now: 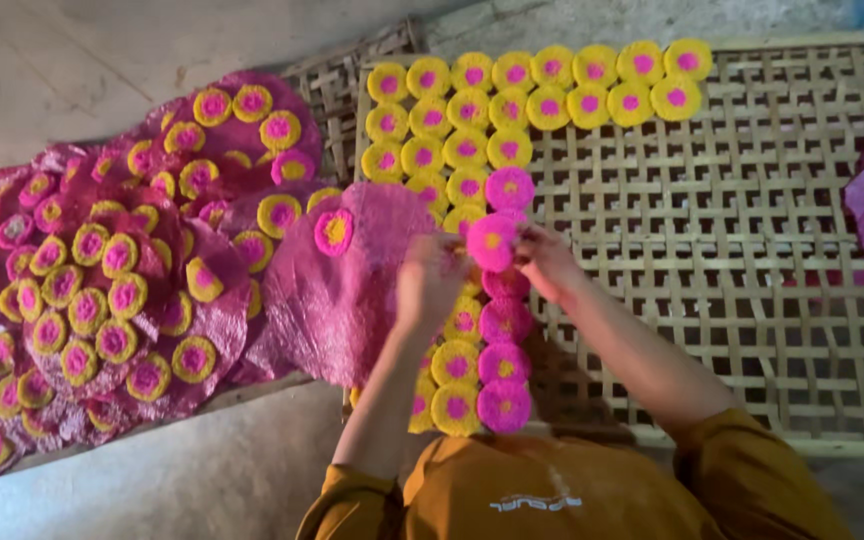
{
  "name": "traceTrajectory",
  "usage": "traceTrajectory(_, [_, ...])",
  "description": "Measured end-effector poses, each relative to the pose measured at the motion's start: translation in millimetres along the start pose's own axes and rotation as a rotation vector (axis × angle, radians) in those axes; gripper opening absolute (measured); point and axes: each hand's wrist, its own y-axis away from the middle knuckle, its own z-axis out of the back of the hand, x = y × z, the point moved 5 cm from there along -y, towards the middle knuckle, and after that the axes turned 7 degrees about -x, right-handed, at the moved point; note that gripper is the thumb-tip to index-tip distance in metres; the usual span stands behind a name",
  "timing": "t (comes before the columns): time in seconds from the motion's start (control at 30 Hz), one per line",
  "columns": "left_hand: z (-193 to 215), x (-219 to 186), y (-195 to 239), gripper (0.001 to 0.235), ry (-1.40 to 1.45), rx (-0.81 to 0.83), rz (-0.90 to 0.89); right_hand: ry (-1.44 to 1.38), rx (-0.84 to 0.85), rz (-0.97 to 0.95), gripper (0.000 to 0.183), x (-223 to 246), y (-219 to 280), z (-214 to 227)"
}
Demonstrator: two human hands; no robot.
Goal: The person places yellow and pink circular decorative items onto a woven bamboo tray, arranging them in rows. The person repeatedly picks up items from a nearby pile and places them on the tray, filling the available space.
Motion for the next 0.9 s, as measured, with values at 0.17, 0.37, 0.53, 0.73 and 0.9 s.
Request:
traceTrajectory(0.17, [58, 113, -38, 0.062, -0.696, -0.305, 0.162, 0.305, -0.309, 0.165, 0.028, 80, -79, 61])
traceTrajectory(0.37, [57, 187, -18, 0.028, -0.628, -0.028, 0.436, 0.533, -0.286, 0.419, 0.028, 108, -138, 75])
traceTrajectory(0.53, [62, 201, -23, 0.03, -0.69, -0.146, 0.304, 1.211, -0.464, 0.829, 0.033, 117, -135, 57])
traceTrajectory(0.73, [75, 239, -33, 0.052, -0.538, -0.16, 0.599, 1.465, -0.628, 1.028, 0.037, 137, -104, 21])
traceTrajectory(0.9, [73, 233, -61, 0.045, -0.374, -0.092, 0.607, 1.304, -0.483, 0.927, 0.034, 122, -71, -38])
